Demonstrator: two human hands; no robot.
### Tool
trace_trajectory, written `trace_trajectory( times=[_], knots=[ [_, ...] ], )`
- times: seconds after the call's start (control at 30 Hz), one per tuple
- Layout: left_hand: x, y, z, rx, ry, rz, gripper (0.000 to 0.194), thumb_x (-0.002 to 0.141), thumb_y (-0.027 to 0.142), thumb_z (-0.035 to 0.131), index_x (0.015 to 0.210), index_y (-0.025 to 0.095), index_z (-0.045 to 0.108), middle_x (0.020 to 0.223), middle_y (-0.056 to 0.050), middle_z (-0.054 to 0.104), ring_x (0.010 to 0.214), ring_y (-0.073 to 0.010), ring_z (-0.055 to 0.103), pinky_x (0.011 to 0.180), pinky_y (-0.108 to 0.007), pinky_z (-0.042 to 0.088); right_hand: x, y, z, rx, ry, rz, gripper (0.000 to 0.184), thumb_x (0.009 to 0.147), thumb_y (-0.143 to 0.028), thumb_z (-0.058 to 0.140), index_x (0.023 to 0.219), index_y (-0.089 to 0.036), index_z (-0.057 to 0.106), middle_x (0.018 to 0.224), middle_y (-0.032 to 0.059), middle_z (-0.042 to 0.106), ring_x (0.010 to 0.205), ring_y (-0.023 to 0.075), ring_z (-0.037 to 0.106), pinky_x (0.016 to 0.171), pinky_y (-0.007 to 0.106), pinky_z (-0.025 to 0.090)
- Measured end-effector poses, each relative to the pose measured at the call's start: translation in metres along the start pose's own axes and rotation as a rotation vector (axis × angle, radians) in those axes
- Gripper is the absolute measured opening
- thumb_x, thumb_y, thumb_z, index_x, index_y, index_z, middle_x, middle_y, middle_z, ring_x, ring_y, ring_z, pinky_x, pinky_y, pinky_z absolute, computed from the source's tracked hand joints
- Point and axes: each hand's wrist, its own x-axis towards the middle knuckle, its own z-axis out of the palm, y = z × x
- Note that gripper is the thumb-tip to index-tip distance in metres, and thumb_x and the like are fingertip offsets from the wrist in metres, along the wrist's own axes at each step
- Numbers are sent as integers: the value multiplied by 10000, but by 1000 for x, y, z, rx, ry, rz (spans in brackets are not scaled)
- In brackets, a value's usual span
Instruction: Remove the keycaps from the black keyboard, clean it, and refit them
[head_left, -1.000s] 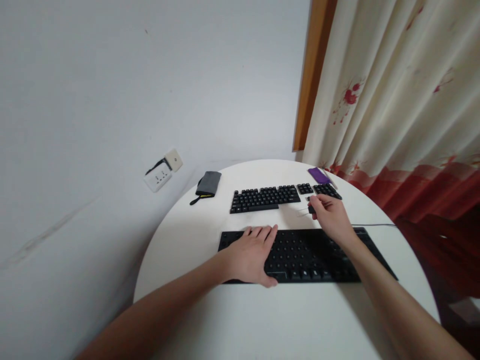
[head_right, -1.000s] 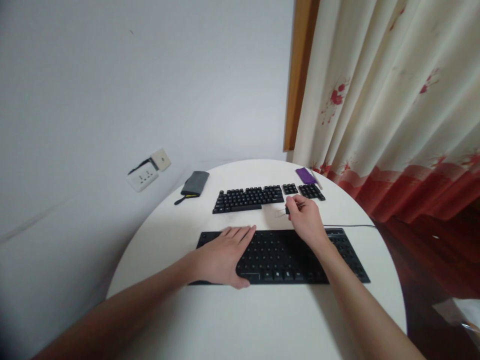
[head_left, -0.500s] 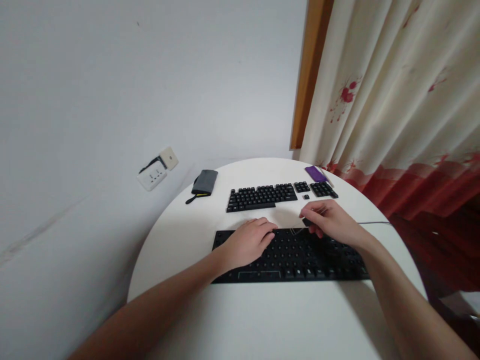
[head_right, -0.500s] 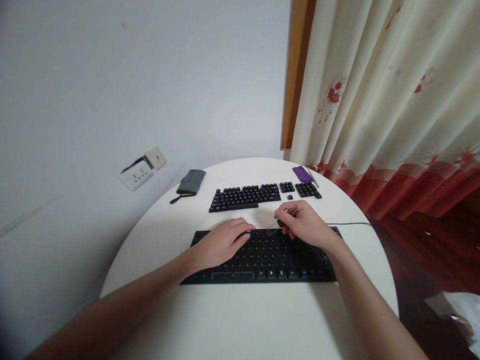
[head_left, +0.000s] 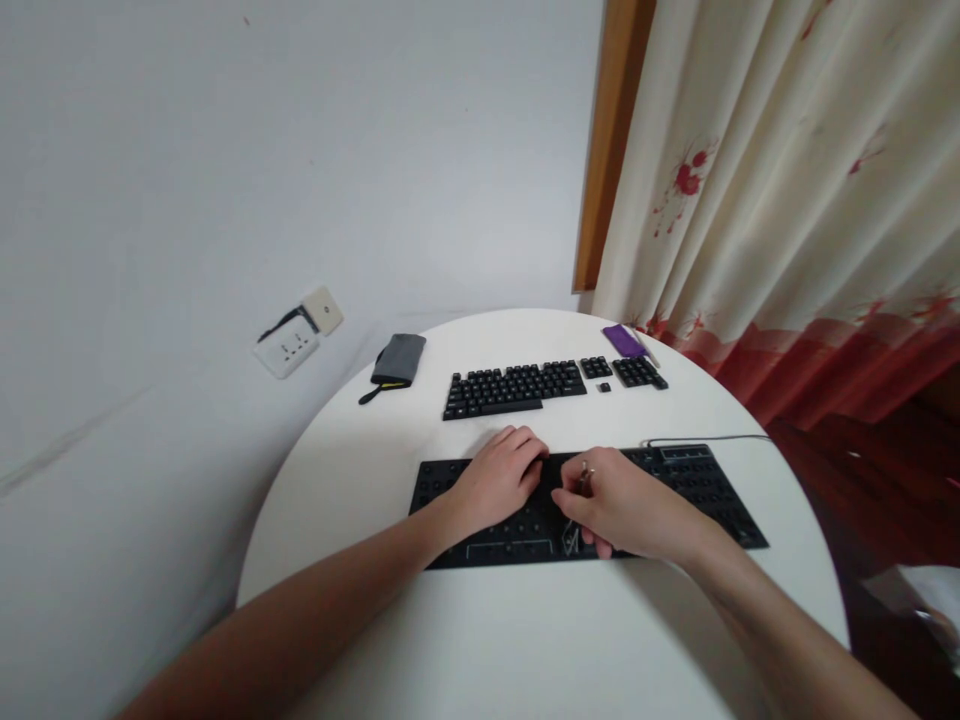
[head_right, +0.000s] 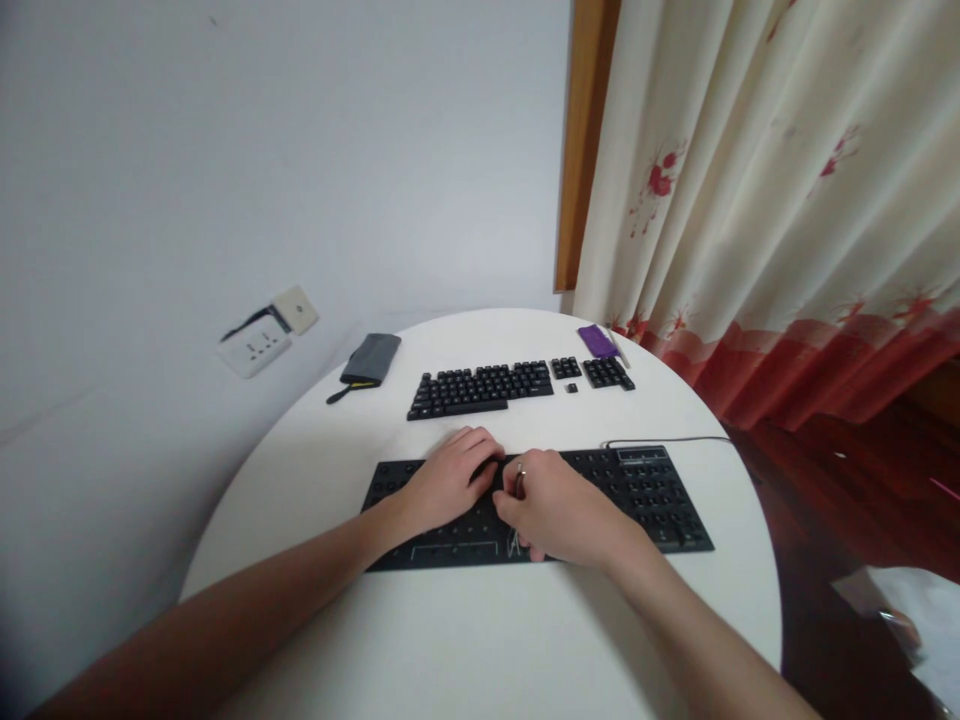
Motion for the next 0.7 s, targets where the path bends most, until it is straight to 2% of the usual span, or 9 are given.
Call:
trace_trajectory(
  times=[0.23,0.5,0.7],
  knots=[
    [0,-1,1,4,-5,8,145,917,145,502,1003,214,596,1018,-52,591,999,-229,540,910,-392,459,-2,2,-2,48,-41,84,244,852,-333,581,667,-195,502,510,9,627,390,131,594,331,179,363],
    [0,1,-1,7,-9,8,129,910,146,513,986,210,596,1006,-49,589,995,-226,539,909,-391,461,0,2,0,46,-9,89,249,846,-338,598,668,-195,497,535,11,636,419,147,619,353,194,407],
    [0,0,0,-15,2,2,153,902,132,513,993,220,600,1016,-48,594,1007,-228,544,912,-394,465,-2,-3,10,-92,-39,-40,260,851,-300,582,628,-194,502,540,-1,611,432,138,611,423,213,378]
  ],
)
